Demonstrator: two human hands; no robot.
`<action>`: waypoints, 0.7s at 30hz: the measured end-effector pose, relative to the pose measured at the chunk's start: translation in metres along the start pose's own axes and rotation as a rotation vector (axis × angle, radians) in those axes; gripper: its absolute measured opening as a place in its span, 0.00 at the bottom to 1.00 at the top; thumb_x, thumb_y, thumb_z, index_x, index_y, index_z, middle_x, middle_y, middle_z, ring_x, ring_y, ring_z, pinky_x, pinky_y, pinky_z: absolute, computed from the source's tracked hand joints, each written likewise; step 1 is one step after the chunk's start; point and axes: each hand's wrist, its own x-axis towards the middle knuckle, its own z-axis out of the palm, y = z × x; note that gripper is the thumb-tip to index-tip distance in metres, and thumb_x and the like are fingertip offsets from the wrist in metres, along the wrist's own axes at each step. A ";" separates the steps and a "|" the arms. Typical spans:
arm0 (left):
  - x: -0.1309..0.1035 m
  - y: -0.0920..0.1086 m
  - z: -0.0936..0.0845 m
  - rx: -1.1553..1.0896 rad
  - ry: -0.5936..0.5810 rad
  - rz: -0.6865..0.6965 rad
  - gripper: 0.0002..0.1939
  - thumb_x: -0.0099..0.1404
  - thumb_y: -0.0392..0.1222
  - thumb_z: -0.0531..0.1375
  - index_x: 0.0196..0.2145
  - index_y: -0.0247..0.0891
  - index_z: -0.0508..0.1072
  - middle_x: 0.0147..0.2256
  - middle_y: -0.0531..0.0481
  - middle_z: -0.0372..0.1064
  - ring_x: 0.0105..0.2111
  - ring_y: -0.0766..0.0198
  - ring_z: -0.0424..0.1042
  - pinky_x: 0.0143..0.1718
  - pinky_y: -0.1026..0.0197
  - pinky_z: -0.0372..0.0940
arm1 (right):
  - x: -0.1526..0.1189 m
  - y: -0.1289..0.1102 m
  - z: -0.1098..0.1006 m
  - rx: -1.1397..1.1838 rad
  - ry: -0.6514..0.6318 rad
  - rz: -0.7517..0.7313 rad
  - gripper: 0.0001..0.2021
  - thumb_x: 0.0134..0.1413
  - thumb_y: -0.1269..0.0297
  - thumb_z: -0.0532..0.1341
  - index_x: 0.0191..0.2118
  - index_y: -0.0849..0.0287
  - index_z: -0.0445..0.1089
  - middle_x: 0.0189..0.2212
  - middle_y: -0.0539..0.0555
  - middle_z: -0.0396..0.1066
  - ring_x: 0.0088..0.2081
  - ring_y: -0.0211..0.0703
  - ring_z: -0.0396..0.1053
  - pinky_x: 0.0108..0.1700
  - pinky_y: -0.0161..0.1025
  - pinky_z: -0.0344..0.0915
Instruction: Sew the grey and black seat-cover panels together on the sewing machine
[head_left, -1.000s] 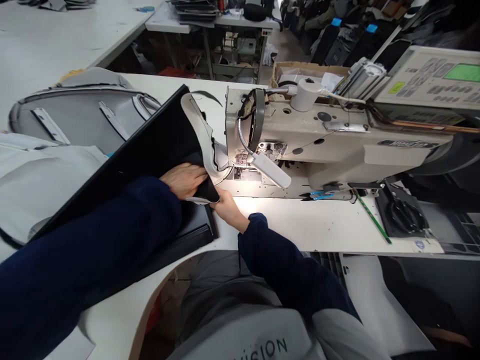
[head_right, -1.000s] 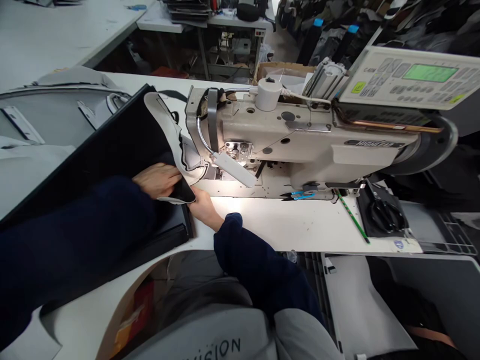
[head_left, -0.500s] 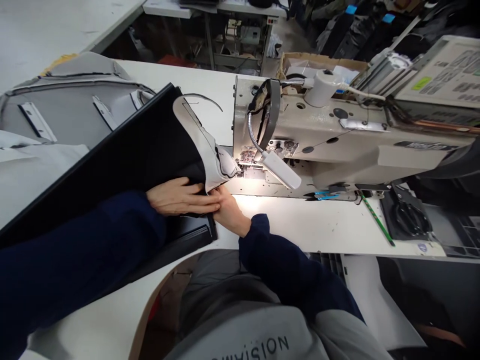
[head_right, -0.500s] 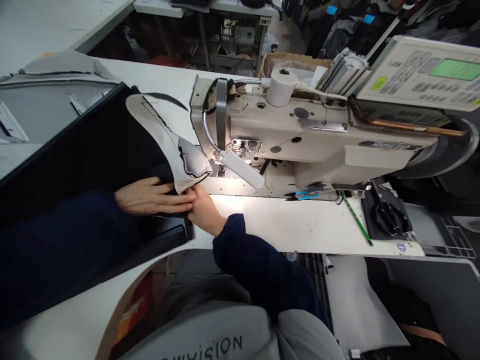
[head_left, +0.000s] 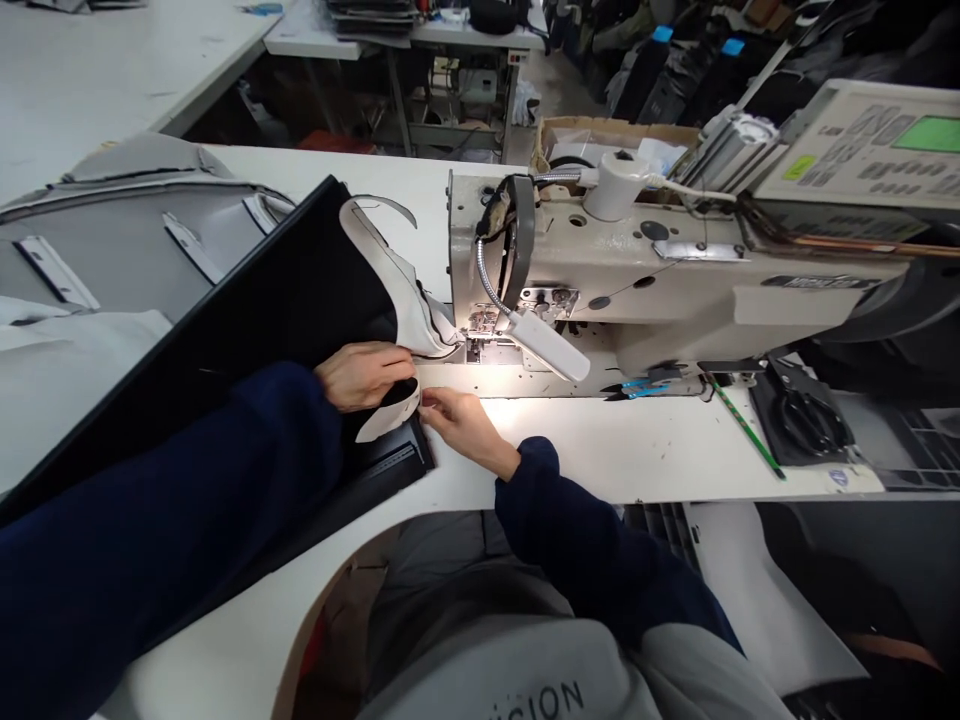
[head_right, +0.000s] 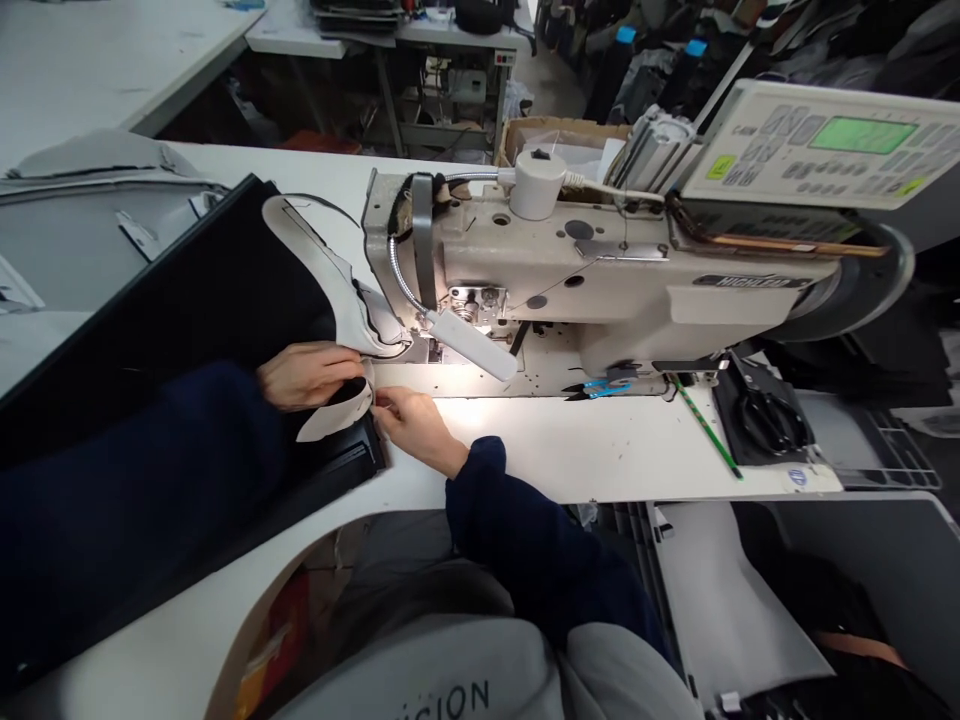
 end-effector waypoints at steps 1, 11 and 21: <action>0.000 -0.001 -0.001 -0.023 0.016 -0.012 0.15 0.62 0.29 0.47 0.36 0.39 0.71 0.37 0.50 0.71 0.38 0.66 0.69 0.41 0.66 0.64 | 0.003 -0.001 0.001 0.065 -0.056 0.031 0.08 0.57 0.67 0.55 0.42 0.60 0.68 0.31 0.50 0.70 0.30 0.37 0.68 0.35 0.34 0.62; 0.021 0.011 -0.031 -0.291 -0.031 -0.221 0.16 0.67 0.44 0.49 0.36 0.37 0.75 0.35 0.47 0.65 0.37 0.62 0.65 0.40 0.61 0.61 | 0.024 0.000 0.025 0.438 0.005 0.208 0.14 0.58 0.61 0.52 0.22 0.58 0.56 0.17 0.44 0.52 0.21 0.32 0.52 0.24 0.31 0.50; 0.048 0.025 -0.034 0.270 -0.202 -0.216 0.14 0.68 0.45 0.52 0.46 0.39 0.71 0.38 0.44 0.65 0.32 0.58 0.65 0.31 0.57 0.57 | 0.024 0.019 -0.023 0.335 -0.075 0.137 0.18 0.60 0.55 0.53 0.22 0.58 0.56 0.15 0.45 0.57 0.19 0.33 0.57 0.23 0.31 0.53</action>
